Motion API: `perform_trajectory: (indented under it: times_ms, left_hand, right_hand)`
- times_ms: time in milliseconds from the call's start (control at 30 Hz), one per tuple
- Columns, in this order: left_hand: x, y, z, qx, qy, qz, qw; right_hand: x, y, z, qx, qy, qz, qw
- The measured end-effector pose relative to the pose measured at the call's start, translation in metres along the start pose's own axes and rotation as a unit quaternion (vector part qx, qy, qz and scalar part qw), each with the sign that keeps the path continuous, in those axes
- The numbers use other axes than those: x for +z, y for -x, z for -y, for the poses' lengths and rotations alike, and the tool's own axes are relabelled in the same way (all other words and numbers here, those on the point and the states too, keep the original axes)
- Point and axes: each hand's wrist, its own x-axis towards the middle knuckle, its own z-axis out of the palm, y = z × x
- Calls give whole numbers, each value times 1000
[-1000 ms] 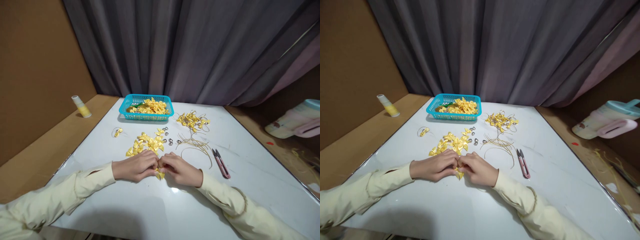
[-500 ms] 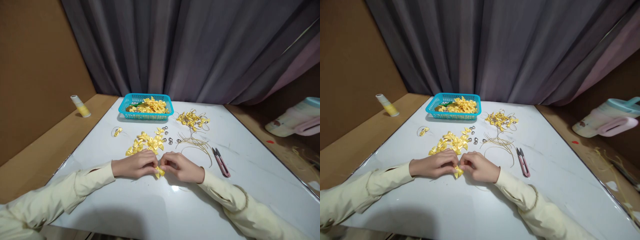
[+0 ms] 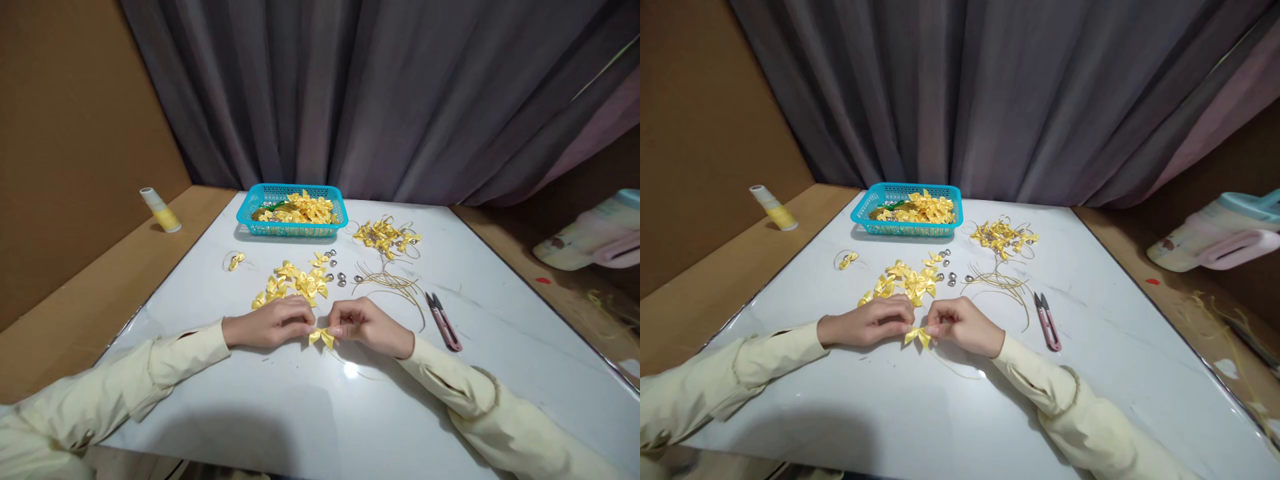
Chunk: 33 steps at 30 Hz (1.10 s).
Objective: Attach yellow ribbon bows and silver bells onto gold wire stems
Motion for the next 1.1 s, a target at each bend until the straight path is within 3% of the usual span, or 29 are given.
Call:
perform_trajectory:
  times_ms: [400, 600, 800, 1100]
  left_hand:
    - [-1, 2, 0, -41, 62, 13, 997]
    - [-2, 2, 0, -52, 68, 11, 996]
    - [-1, 0, -1, -126, 92, 3, 988]
    - [0, -2, -3, -152, 81, 4, 985]
  right_hand:
    - [-1, 0, -4, 17, -103, 27, 994]
    - [-1, 2, -4, 13, -93, 25, 995]
    - [0, 2, -4, 2, 14, -4, 1000]
    - [5, -1, -8, 9, -72, -8, 997]
